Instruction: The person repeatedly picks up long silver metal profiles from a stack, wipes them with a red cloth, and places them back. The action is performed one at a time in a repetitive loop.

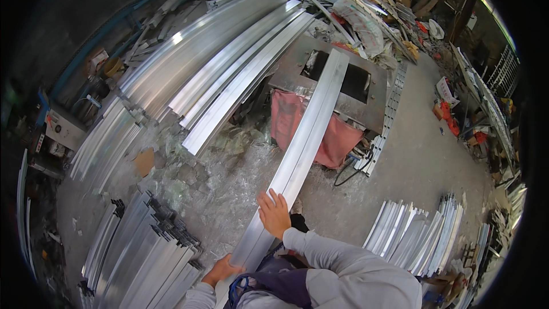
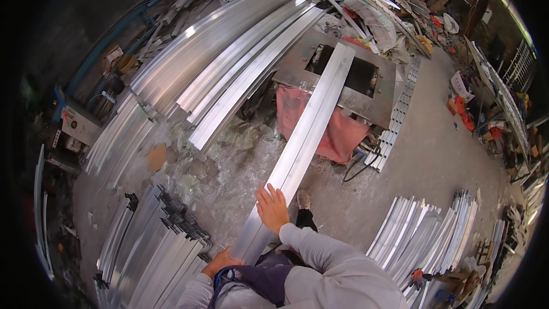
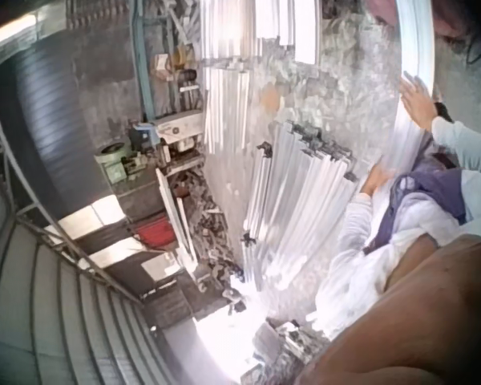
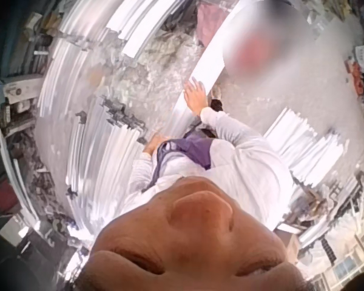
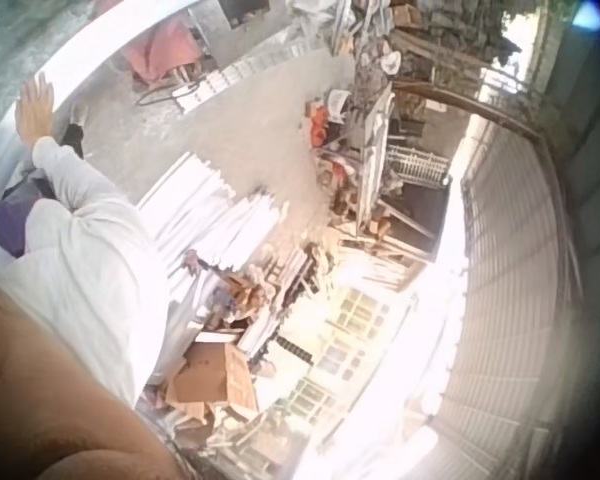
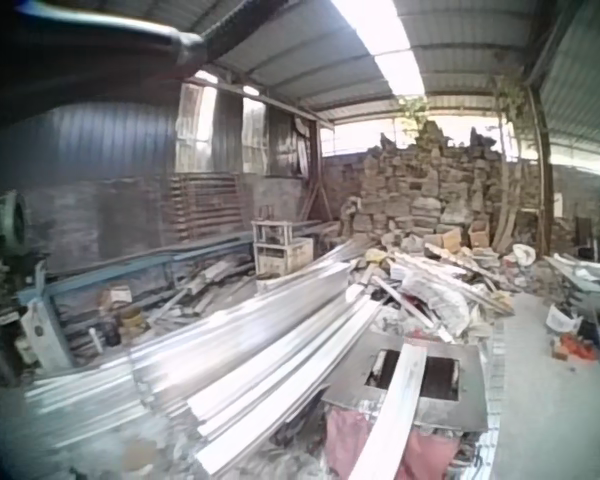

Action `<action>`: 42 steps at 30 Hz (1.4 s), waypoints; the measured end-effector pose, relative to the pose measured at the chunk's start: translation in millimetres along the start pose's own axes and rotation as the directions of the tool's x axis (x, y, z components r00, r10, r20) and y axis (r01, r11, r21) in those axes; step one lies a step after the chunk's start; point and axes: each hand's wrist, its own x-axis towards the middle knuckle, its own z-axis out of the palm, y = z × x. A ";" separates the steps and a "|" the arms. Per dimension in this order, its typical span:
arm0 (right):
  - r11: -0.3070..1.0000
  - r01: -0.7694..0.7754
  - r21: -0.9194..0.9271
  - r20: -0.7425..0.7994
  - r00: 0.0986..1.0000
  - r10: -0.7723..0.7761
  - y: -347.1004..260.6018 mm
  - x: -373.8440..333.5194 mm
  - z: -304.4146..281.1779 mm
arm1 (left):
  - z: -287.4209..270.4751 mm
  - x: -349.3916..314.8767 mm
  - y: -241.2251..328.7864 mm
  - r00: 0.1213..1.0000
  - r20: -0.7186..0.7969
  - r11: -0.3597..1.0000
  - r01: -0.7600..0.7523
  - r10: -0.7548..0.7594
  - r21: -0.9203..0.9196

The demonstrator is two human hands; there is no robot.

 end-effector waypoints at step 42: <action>-0.560 -0.302 0.772 0.589 0.670 0.452 64.2 383.0 89.3 | -170.8 33.8 -29.6 0.356 -0.776 0.513 0.597 0.521 0.617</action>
